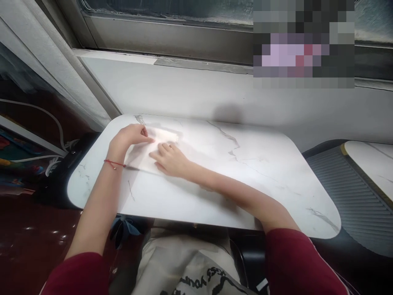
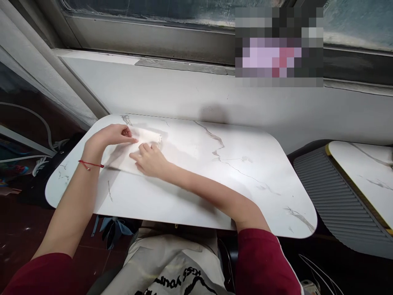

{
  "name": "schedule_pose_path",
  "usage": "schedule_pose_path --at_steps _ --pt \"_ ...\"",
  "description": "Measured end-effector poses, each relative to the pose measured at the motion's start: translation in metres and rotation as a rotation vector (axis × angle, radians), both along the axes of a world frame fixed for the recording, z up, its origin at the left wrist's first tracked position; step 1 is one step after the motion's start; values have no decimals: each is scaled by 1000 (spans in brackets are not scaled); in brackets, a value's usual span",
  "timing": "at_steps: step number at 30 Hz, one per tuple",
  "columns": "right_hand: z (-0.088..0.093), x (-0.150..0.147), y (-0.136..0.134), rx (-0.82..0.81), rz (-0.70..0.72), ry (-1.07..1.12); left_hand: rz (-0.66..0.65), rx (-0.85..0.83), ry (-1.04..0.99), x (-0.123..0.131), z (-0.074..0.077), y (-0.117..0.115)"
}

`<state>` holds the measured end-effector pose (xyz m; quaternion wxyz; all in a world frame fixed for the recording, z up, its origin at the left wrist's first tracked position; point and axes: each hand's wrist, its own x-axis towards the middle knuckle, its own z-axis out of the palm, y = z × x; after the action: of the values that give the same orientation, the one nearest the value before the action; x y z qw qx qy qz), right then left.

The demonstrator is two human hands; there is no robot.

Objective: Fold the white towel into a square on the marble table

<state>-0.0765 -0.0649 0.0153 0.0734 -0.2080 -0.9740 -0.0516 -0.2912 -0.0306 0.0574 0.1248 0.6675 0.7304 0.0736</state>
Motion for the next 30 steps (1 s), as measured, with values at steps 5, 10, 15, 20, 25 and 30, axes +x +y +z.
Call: schedule_pose_path --at_steps 5,10,15,20,25,30 --pt "-8 -14 43 51 -167 68 -99 240 73 23 -19 9" --pt "-19 -20 74 46 -238 75 -202 288 49 22 -41 20" --pt "-24 -15 93 19 -218 102 -156 247 64 22 -48 22" --pt "-17 -5 93 -16 -189 98 -150 240 126 31 -42 18" --pt "10 -10 64 -64 -274 19 -148 247 151 35 -25 16" --pt "41 -16 18 -95 -257 -150 -163 7 114 37 5 -7"
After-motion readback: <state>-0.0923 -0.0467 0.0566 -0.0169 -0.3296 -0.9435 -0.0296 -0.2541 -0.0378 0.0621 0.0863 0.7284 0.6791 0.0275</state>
